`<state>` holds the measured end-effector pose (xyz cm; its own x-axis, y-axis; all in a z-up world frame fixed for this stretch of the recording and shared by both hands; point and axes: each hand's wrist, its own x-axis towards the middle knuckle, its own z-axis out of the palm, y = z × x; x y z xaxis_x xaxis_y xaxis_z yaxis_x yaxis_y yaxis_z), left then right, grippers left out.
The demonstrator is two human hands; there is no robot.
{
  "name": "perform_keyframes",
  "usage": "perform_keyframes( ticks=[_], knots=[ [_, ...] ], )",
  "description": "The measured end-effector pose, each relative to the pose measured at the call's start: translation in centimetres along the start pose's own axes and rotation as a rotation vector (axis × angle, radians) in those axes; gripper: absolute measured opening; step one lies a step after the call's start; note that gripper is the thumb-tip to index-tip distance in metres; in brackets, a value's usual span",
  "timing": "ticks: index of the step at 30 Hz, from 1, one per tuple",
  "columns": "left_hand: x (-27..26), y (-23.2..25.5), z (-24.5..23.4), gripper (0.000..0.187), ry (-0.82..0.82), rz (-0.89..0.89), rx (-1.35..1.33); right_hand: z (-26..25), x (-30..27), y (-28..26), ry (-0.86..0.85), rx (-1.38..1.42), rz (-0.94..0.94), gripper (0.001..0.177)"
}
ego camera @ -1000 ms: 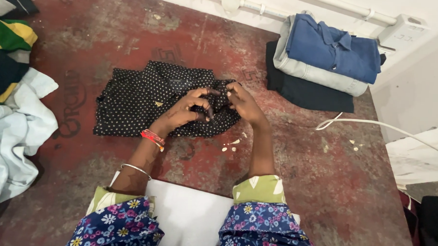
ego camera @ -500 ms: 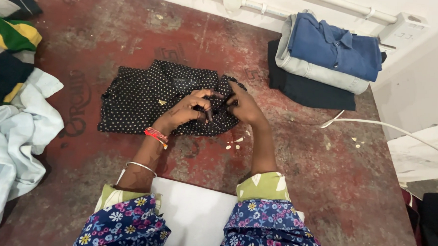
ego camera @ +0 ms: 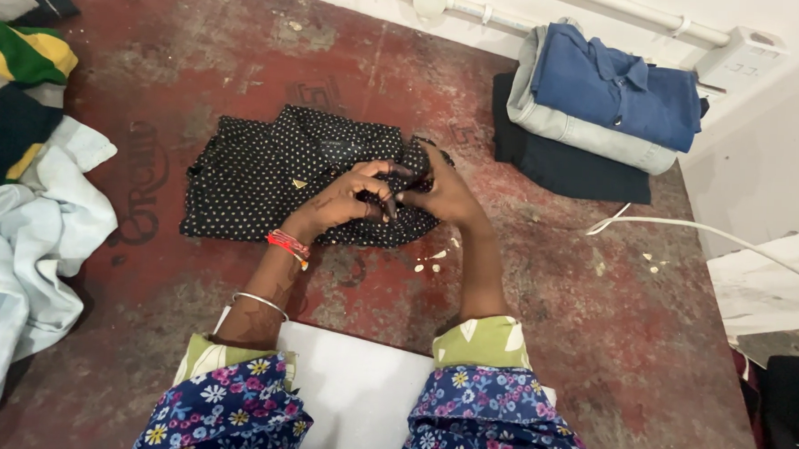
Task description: The person folds a black polka-dotted shirt and places it on a stack, then folds a striped sweater and places it on the same stack. The person uses their hands to smooth and align the garments during folding.
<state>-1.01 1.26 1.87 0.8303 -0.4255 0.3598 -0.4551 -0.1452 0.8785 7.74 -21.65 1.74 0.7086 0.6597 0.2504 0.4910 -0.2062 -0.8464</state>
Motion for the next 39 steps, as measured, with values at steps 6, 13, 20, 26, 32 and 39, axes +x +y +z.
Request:
perform_keyframes(
  ticks=[6,13,20,26,32,39],
  knots=[
    [0.0,0.9,1.6,0.029,0.351,0.012,-0.011,1.2,0.8,0.7,0.113,-0.362,0.22,0.096],
    [0.5,-1.6,2.8,0.05,0.407,-0.21,0.761,0.3,0.5,1.2,0.201,-0.097,0.237,0.106],
    [-0.9,-3.7,1.7,0.054,0.477,-0.272,0.915,-1.3,0.2,-0.7,0.245,0.137,0.227,0.116],
    [-1.6,-5.4,0.8,0.058,0.542,-0.199,0.915,-1.4,-0.1,-3.1,0.258,0.139,0.25,0.116],
    [-1.5,-6.8,0.3,0.059,0.518,-0.403,0.881,-1.8,-0.4,-5.1,0.313,0.017,0.306,0.114],
    [-1.8,-7.6,0.3,0.063,0.524,-0.416,0.967,-3.7,-1.2,-2.8,0.336,0.028,0.331,0.112]
  ],
)
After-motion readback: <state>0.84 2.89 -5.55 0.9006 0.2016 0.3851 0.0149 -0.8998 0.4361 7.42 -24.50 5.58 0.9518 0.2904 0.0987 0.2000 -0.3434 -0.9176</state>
